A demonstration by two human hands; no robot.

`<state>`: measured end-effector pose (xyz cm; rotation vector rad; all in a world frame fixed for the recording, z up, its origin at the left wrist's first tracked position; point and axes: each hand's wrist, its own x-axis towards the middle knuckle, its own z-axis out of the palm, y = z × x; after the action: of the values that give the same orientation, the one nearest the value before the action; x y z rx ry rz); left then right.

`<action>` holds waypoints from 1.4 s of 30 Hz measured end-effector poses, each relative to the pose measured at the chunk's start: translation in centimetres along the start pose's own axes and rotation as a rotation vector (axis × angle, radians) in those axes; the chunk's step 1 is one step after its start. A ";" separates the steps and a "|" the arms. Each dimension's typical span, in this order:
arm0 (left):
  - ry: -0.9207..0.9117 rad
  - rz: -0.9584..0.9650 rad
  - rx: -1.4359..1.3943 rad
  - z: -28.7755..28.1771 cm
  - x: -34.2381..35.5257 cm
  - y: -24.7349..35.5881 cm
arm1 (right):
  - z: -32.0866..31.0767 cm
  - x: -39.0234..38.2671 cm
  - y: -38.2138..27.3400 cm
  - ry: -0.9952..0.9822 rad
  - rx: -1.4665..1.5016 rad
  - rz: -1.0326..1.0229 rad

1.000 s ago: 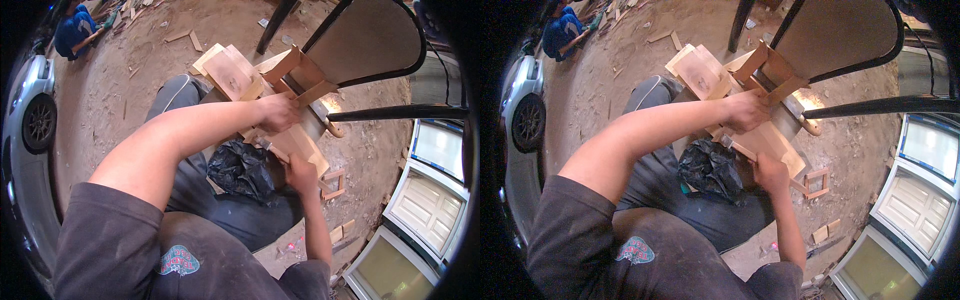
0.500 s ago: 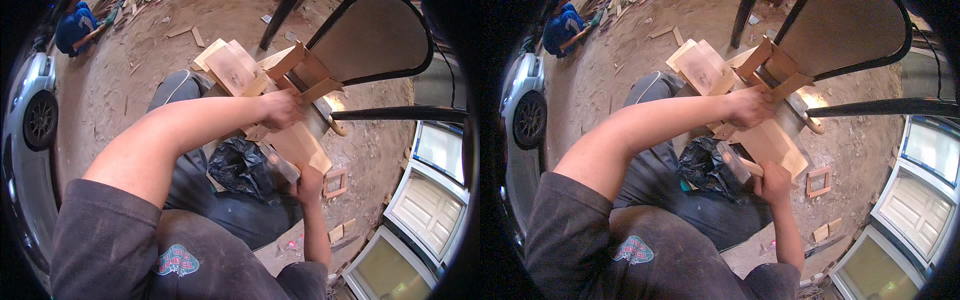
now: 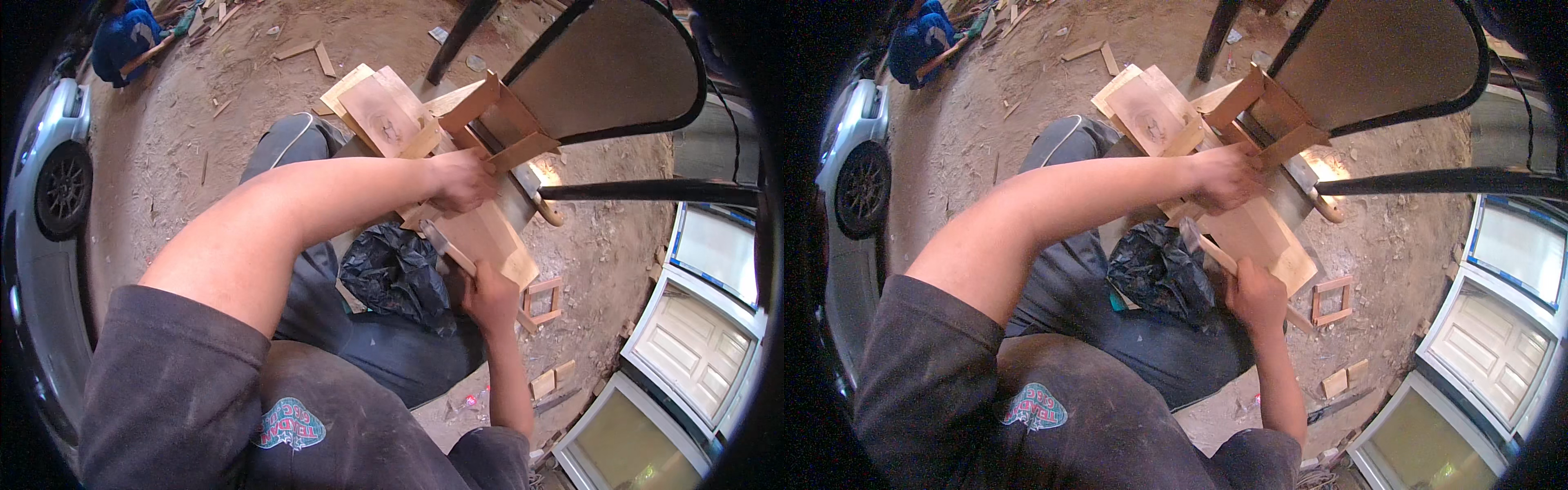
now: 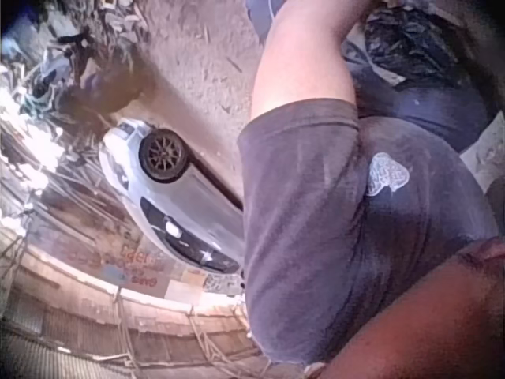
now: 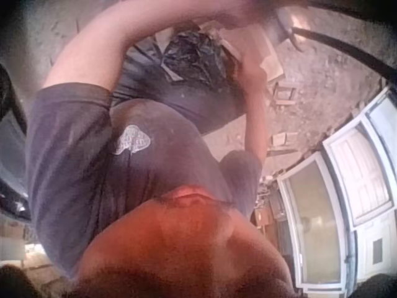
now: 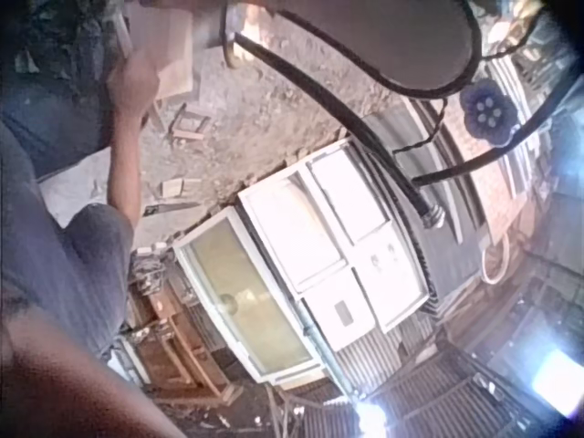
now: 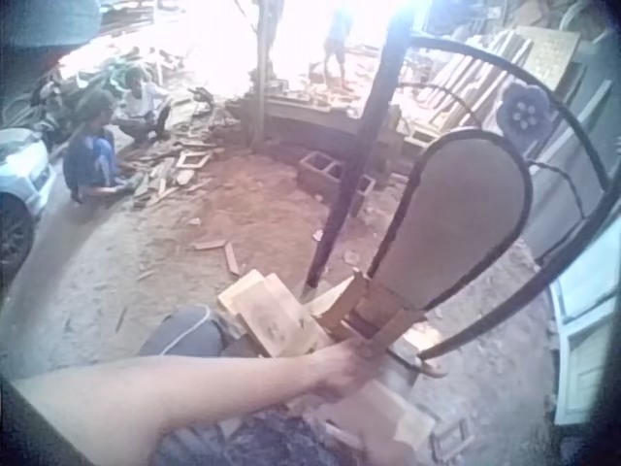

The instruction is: The person assembles a wooden structure by positioning small planks and securing them using a hammer. The person handles several pieces of wood and a hammer throughout the process.

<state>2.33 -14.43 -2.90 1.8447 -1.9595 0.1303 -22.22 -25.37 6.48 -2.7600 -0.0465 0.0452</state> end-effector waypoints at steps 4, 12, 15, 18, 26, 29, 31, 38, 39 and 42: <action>-0.168 -0.023 -0.043 -0.5 0.1 0.2 | -0.2 0.3 -0.5 0.258 0.257 -0.074; -0.165 0.004 -0.009 -1.1 0.0 0.3 | -0.4 0.7 -1.3 0.138 0.154 -0.074; -0.129 -0.010 -0.030 -0.7 0.0 0.3 | -0.5 0.8 -1.9 0.005 0.037 0.028; -0.152 -0.028 -0.039 -0.5 0.0 0.2 | -1.3 0.8 -2.1 0.025 -0.064 0.042; -0.278 0.011 -0.011 -0.8 0.1 -0.1 | -2.1 0.7 -2.9 -0.054 -0.087 0.027; -0.312 -0.044 0.008 -0.7 0.2 0.2 | -2.4 0.0 -3.5 0.094 0.094 0.028; -0.160 -0.030 -0.016 -0.5 0.3 0.2 | -2.4 0.0 -3.2 0.264 0.191 -0.036; -0.170 -0.034 0.006 -0.4 0.0 0.2 | -1.7 0.8 -2.0 0.062 -0.013 -0.015; -0.149 -0.023 -0.012 -0.5 0.0 0.2 | -1.5 0.9 -2.0 0.126 0.103 -0.023; -0.195 -0.025 -0.033 -0.7 0.3 0.2 | -1.3 1.5 -2.0 -0.009 0.002 0.060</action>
<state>2.34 -14.40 -2.13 1.9226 -2.0528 -0.0928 -20.74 -23.97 8.43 -2.7593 0.0335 0.0734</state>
